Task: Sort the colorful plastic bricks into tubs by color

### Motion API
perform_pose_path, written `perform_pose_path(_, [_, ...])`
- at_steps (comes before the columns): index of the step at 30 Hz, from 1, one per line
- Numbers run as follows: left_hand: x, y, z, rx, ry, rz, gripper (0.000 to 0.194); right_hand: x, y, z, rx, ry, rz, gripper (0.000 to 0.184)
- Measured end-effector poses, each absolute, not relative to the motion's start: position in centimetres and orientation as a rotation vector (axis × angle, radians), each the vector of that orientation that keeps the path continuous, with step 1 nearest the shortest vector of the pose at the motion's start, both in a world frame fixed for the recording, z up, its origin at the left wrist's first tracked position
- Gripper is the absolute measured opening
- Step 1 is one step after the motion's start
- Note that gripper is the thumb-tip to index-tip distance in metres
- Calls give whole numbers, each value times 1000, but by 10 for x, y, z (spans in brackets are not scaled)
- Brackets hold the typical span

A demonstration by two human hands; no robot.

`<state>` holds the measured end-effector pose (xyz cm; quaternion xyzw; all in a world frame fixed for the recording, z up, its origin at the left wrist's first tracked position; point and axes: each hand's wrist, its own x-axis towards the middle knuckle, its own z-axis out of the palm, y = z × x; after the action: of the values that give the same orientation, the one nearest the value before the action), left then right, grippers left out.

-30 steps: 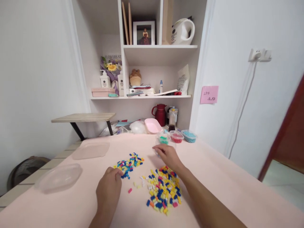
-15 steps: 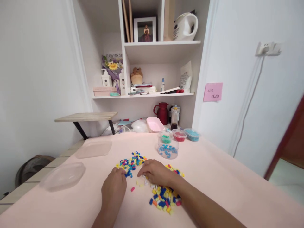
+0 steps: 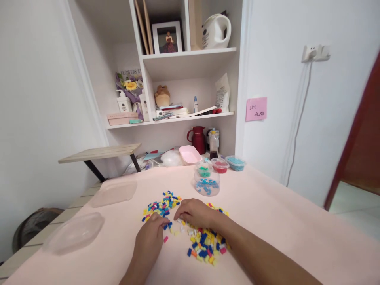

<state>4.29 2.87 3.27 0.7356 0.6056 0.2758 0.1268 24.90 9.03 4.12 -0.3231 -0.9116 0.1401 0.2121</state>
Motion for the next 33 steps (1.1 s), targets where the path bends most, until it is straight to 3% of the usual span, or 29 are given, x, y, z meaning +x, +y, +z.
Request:
perform_pose_path(6, [42,33,30,2117,1704,901,38,251,87,46,-886,-2526,392,30])
perform_pose_path(11, [36,34,35,1897,1968,1033,32,251,85,44,-830,-2491,335,37])
perform_pose_path(23, [40,28,41,1894,2037,828,37,241,82,39,-726,-2578,318,36])
perform_pose_path(33, [41,29,32,2129,1914,722,48,261,97,46,-1095,-2403,288,34])
